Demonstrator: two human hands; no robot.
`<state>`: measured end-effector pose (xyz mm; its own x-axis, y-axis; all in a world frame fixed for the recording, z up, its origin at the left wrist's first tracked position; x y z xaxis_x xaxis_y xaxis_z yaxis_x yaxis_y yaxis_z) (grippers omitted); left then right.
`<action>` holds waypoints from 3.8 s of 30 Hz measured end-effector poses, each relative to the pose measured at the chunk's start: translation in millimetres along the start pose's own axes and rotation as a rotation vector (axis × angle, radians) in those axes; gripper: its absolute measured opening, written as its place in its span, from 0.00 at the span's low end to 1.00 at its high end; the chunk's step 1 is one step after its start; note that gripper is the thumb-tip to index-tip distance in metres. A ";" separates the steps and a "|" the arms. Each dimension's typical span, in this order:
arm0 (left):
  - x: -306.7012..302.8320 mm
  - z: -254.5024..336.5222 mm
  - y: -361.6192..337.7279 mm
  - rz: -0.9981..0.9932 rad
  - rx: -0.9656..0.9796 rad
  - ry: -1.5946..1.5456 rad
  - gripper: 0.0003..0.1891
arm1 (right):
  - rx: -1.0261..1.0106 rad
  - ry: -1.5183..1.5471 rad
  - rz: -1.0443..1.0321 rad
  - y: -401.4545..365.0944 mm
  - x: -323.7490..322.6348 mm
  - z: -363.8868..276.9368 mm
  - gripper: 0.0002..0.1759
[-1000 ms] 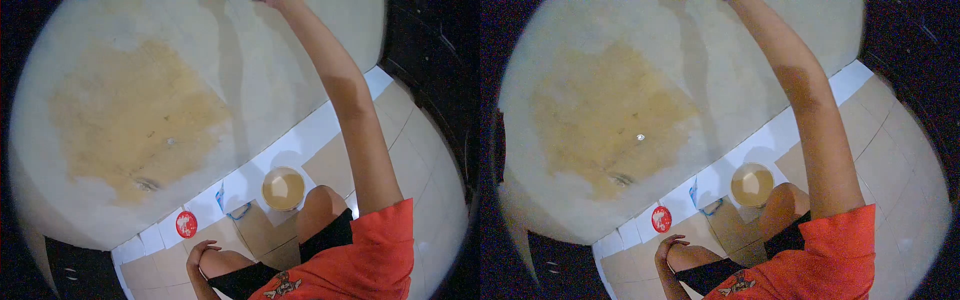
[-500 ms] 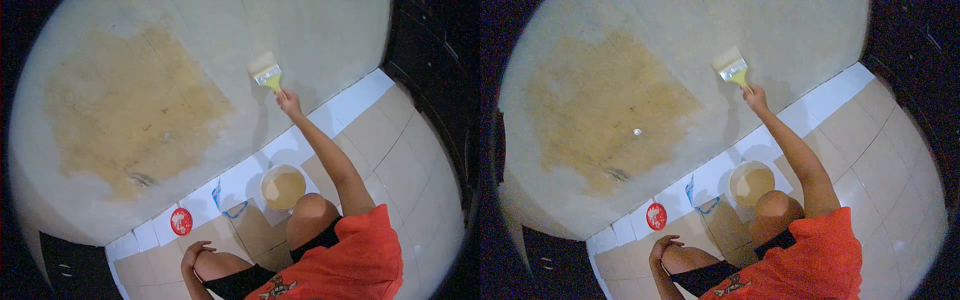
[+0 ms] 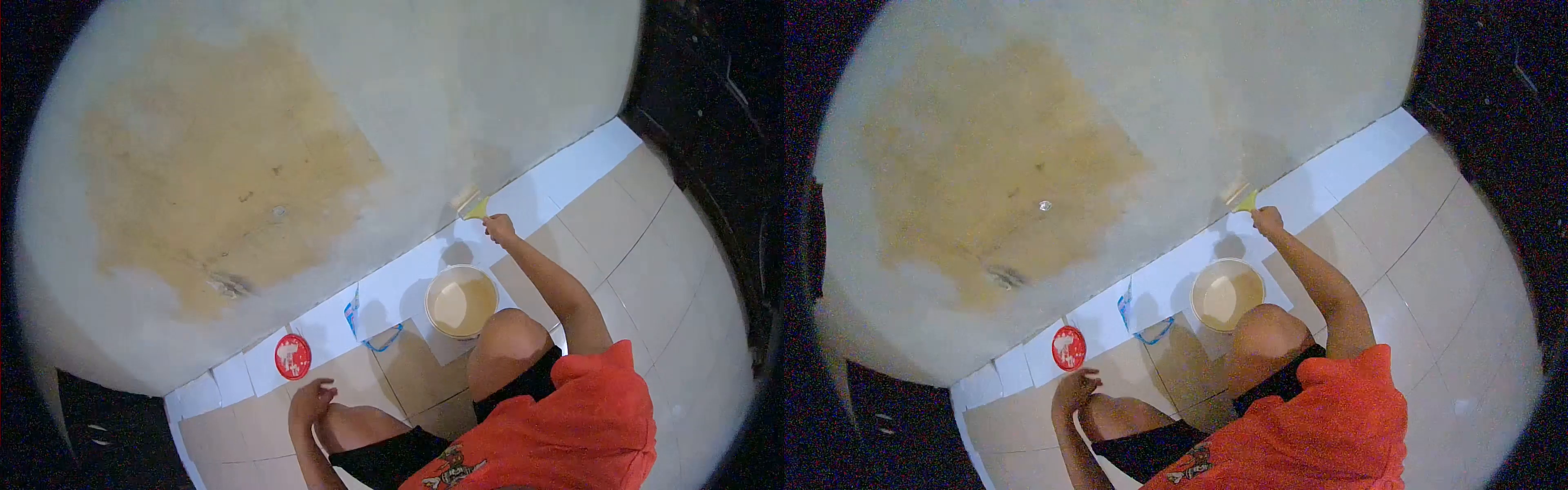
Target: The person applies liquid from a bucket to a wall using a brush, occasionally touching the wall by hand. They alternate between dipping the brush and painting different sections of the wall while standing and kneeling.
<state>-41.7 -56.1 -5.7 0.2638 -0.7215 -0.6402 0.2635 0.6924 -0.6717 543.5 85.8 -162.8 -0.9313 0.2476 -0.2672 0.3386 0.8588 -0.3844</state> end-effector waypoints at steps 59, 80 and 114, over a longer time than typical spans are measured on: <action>-32.2 128.0 74.2 0.273 0.530 -0.126 0.21 | -0.206 0.360 -0.226 -67.8 115.6 -241.2 0.12; -22.6 130.8 101.7 0.244 0.481 -0.072 0.23 | -1.092 0.357 -0.325 -276.7 69.6 -560.0 0.13; -29.1 118.3 70.2 0.275 0.503 -0.121 0.21 | -0.139 0.292 -0.156 -104.0 141.2 -252.3 0.13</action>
<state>78.9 14.5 9.8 0.4813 -0.5286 -0.6992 0.5703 0.7946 -0.2082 342.9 144.5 62.4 -0.9762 0.2091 0.0570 0.1863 0.9441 -0.2718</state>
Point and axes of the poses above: each hand's wrist, its own y-axis towards the middle knuckle, its own x-axis out of the palm, z = x × y, the point moved 8 cm from there along y, towards the middle knuckle, and after that the axes turned 15 degrees about -z, right-handed, at the moved point
